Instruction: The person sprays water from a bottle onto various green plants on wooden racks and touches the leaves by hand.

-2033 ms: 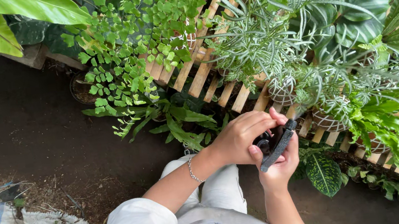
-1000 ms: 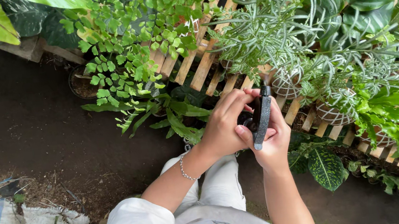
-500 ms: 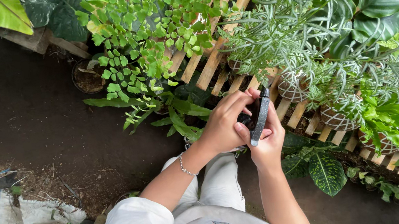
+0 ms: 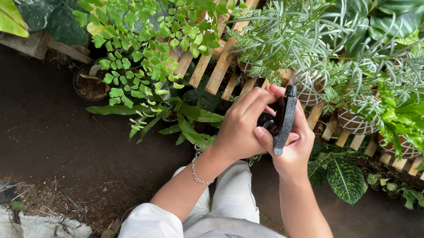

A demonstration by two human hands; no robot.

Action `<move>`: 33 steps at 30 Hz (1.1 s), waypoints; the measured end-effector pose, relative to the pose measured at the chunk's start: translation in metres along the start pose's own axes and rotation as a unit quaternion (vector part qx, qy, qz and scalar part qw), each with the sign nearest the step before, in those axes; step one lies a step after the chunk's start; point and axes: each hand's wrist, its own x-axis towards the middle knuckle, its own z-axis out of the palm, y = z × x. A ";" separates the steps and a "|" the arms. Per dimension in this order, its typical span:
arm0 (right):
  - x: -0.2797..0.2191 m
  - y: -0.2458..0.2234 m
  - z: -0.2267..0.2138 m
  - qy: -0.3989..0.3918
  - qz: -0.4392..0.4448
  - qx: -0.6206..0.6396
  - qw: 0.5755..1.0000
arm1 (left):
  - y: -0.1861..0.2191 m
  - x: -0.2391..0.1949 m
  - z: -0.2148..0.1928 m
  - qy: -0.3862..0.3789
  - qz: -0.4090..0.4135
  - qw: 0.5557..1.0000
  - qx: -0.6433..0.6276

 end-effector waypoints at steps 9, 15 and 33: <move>-0.005 0.029 0.000 0.005 0.059 0.041 0.997 | -0.020 -0.018 0.008 -0.012 -0.047 0.998 -0.033; -0.010 0.038 0.001 -0.017 0.062 0.030 0.997 | -0.030 -0.027 0.006 -0.014 -0.057 0.998 -0.014; 0.004 0.035 0.015 -0.058 0.061 0.038 0.996 | -0.031 -0.029 -0.004 0.044 -0.049 0.998 0.007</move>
